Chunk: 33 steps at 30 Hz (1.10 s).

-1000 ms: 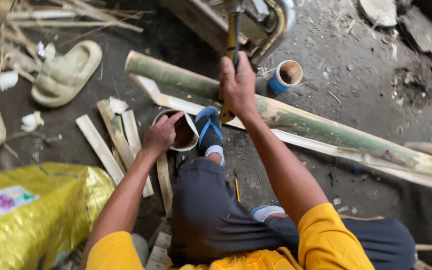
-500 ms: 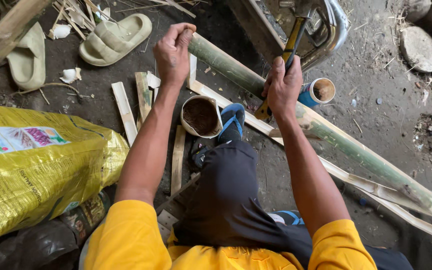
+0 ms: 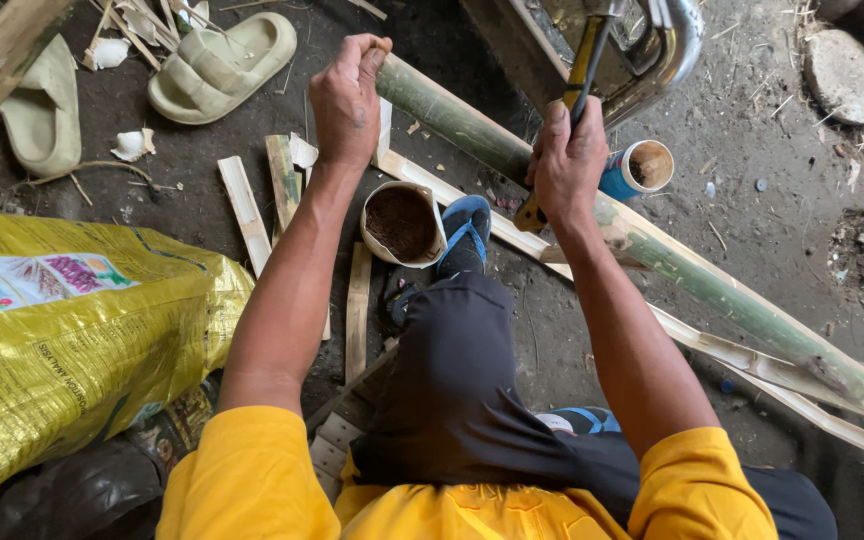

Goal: The person sits on the ground and uses a hammer to drive nails into a bamboo pole. They measure the bamboo with a tape measure and mark it with a pencil before continuing to hammer nails into the pole.

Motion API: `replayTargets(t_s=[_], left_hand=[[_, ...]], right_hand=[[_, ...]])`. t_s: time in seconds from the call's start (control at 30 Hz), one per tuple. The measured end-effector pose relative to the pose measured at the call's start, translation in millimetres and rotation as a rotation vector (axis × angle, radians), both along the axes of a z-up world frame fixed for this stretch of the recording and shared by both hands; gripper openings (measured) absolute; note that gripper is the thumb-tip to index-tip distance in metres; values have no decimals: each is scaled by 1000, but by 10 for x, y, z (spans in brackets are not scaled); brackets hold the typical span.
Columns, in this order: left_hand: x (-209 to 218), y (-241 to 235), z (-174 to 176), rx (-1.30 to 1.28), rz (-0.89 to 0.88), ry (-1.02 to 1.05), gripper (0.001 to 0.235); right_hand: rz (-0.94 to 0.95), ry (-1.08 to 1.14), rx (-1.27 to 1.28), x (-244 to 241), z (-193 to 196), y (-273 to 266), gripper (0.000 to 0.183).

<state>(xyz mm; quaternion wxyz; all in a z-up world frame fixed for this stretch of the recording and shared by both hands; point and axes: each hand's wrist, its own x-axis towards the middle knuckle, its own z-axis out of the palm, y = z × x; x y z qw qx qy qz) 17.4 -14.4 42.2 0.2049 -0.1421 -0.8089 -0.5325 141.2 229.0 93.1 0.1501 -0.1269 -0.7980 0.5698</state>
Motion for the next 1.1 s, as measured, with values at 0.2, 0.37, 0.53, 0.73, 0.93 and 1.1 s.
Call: replayTargets(t_s=[0.2, 0.37, 0.53, 0.73, 0.93, 1.1], left_hand=[[18, -23, -4, -8, -11, -29, 17], [11, -8, 17, -25, -53, 93, 19], [-26, 39, 46, -18, 4, 4, 20], [-41, 15, -54, -91, 9, 79, 19], [-56, 59, -166, 19, -24, -56, 21], [-48, 30, -119, -3, -49, 4, 24]], right_hand=[[70, -63, 129, 39, 205, -164, 23], [351, 72, 264, 228, 677, -384, 40], [397, 193, 510, 268, 1085, -569, 40], [472, -85, 531, -74, 1121, -771, 41], [373, 231, 408, 38, 1210, -723, 37], [482, -290, 528, -79, 1144, -820, 33]])
